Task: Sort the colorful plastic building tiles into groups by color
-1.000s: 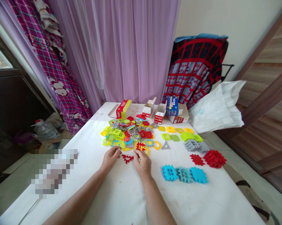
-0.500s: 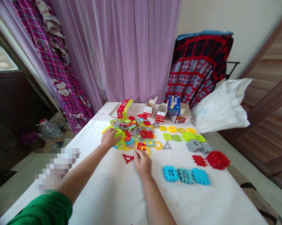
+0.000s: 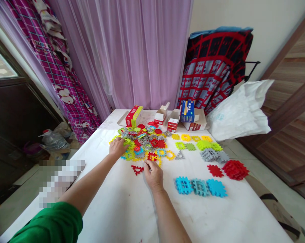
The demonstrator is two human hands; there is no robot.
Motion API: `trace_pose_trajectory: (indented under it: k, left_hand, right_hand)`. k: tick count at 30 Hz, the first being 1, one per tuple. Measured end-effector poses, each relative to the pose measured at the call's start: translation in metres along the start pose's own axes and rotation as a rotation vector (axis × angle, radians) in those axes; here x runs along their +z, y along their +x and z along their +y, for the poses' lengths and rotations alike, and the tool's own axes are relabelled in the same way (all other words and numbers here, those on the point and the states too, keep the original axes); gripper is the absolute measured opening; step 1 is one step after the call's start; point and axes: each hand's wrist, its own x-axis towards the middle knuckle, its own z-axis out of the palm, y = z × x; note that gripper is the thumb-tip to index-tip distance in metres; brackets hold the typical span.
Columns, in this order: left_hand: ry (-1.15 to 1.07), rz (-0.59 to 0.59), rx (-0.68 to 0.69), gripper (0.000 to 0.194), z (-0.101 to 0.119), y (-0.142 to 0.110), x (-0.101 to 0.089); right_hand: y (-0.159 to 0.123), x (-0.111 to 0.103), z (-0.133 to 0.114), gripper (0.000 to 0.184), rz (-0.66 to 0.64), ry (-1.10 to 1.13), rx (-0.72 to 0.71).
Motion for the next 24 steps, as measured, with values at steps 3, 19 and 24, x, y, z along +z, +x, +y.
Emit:
trace_pose_trajectory:
  k: [3,19,24]
  left_hand:
    - [-0.011,0.011,0.011,0.030,-0.001,-0.002,0.001]
    - [-0.125,0.175,0.023,0.035,-0.015,-0.035,-0.014]
    - [-0.224,0.232,0.049,0.032,-0.001,-0.058,-0.007]
  right_hand:
    - [0.000,0.000,0.001,0.025,0.002,-0.004,-0.006]
    - [-0.001,0.001,0.001,0.025,0.008,0.007,0.013]
    - [-0.001,0.000,0.000,0.025,0.002,0.017,0.031]
